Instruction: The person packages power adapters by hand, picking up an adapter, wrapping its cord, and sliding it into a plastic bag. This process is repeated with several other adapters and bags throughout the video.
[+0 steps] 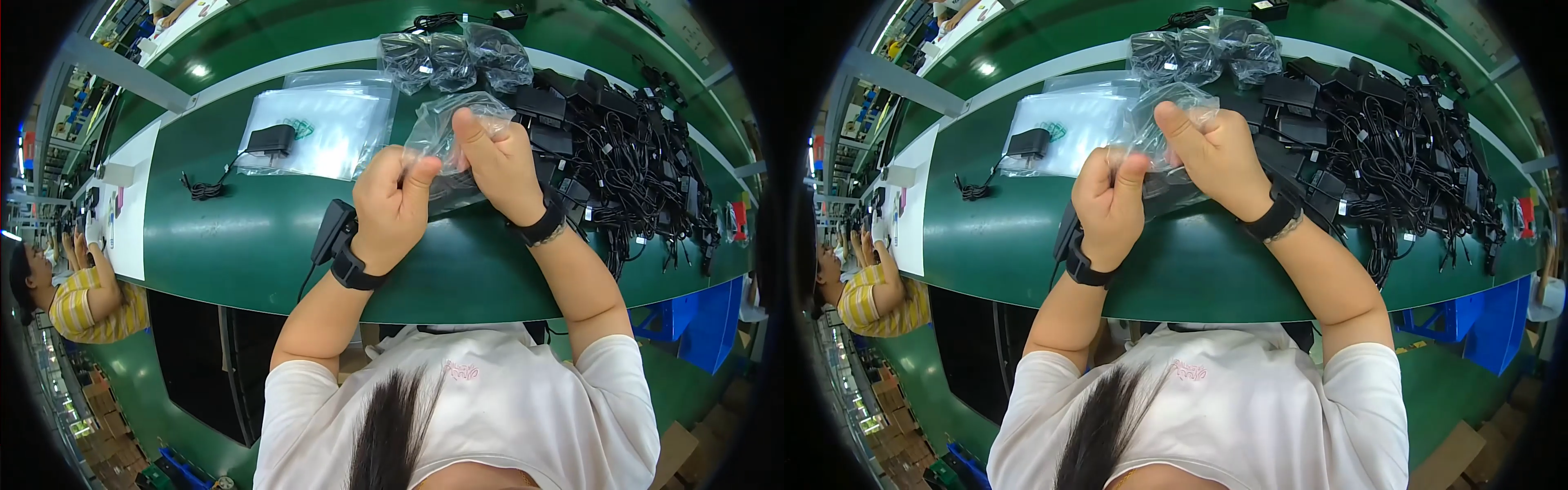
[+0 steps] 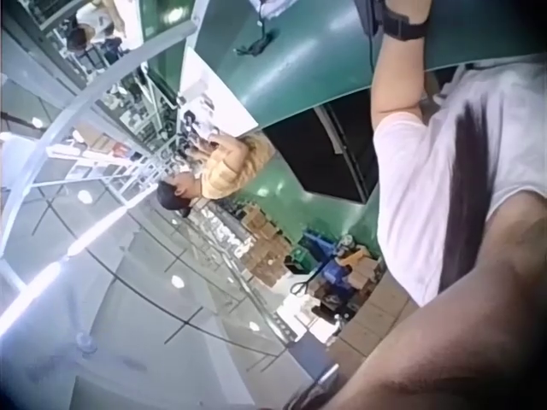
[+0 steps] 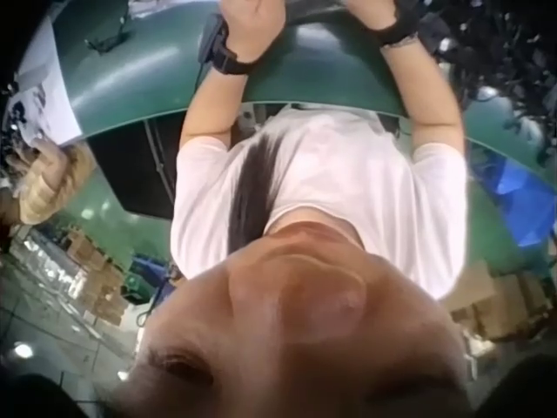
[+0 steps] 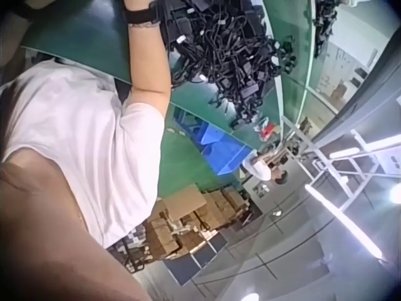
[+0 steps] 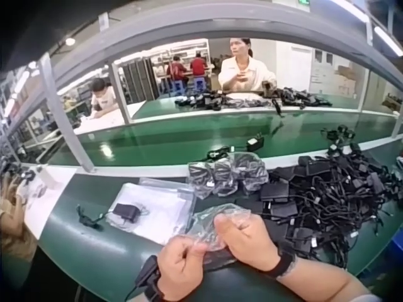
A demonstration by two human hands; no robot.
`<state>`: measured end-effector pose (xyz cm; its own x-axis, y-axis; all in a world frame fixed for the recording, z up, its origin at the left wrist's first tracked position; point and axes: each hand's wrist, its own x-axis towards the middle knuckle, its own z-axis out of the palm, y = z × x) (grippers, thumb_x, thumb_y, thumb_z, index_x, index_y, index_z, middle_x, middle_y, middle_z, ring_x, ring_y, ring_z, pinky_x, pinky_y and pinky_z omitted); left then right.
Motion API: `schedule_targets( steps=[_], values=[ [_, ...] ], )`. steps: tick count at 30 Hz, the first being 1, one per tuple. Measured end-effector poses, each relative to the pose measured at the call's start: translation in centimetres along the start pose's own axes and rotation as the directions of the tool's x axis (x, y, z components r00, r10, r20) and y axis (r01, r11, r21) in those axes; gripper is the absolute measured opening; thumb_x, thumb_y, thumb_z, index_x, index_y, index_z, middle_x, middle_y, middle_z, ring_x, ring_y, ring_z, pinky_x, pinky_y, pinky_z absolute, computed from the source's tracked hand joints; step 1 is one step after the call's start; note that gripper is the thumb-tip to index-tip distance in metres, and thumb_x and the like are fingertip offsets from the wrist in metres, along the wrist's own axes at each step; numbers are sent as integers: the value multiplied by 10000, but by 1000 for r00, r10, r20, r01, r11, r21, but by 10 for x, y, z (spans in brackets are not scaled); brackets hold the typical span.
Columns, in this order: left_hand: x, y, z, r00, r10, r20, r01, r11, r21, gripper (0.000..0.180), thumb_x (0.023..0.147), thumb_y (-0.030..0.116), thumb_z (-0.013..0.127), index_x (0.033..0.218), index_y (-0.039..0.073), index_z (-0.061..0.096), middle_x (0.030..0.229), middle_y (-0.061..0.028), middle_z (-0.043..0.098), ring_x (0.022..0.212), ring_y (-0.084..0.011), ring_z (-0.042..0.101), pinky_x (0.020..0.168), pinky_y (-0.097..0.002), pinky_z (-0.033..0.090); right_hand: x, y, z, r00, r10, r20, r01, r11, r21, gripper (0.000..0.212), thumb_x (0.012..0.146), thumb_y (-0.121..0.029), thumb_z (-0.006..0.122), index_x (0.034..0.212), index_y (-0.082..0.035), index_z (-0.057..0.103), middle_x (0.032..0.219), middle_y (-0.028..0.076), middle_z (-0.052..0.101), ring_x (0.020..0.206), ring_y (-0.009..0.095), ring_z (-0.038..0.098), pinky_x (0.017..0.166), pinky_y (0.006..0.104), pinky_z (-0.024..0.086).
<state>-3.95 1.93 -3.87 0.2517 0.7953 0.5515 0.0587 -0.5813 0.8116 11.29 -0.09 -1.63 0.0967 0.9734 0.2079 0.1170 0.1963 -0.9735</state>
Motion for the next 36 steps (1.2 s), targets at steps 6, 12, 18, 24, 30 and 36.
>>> schedule_targets(
  steps=[6, 12, 18, 24, 30, 36],
  values=[
    [9, -6, -7, 989, 78, -129, -69, 995, 75, 240, 849, 193, 603, 718, 24, 494, 587, -62, 545, 488, -164, 505, 476, -257, 398, 4, 7, -1, 983, -17, 182, -61, 908, 414, 269, 843, -237, 604, 1008, -41, 522, 968, 71, 560, 848, 112, 526, 752, 235, 401],
    [5, -14, -11, 994, 99, -55, -98, 995, 9, 181, 864, 172, 579, 863, 24, 474, 639, -64, 565, 507, -139, 566, 466, -237, 420, 15, -9, -16, 985, -130, 115, 26, 764, 644, 651, 756, -42, 659, 1310, -42, 316, 1274, 195, 433, 1065, 259, 540, 888, 336, 431],
    [5, -12, -11, 1000, 16, -7, -16, 991, -132, 202, 885, 185, 546, 943, 17, 449, 689, -46, 564, 536, -98, 575, 481, -211, 443, 16, -5, -42, 930, -133, 343, -80, 837, 542, 545, 872, -376, 524, 1267, -28, 381, 1206, 188, 496, 1080, 253, 526, 872, 337, 437],
    [5, -15, -14, 998, -18, 53, 31, 963, -269, 192, 894, 180, 529, 953, 14, 453, 737, -36, 546, 560, -77, 553, 509, -203, 463, 13, -14, -42, 782, -23, 623, 29, 1000, 0, 735, 804, -655, 395, 1115, -6, 545, 1233, 148, 486, 1106, 225, 482, 845, 318, 425],
    [3, -12, -13, 997, 37, 70, -19, 973, -232, 122, 902, 122, 503, 957, 20, 466, 829, -51, 538, 583, -75, 531, 524, -213, 483, 18, -21, -51, 677, 98, 729, 70, 978, -196, 415, 695, -314, 750, 932, 0, 617, 898, 89, 629, 831, 189, 587, 744, 295, 461],
    [3, -14, -13, 999, 35, -22, -40, 959, -282, 93, 895, 89, 503, 955, 18, 504, 865, -58, 538, 625, -85, 542, 543, -220, 506, 22, -8, -62, 984, -95, 154, -14, 810, 587, 259, 901, -232, 500, 827, 6, 568, 872, 133, 623, 802, 192, 608, 727, 289, 491]
  ],
)
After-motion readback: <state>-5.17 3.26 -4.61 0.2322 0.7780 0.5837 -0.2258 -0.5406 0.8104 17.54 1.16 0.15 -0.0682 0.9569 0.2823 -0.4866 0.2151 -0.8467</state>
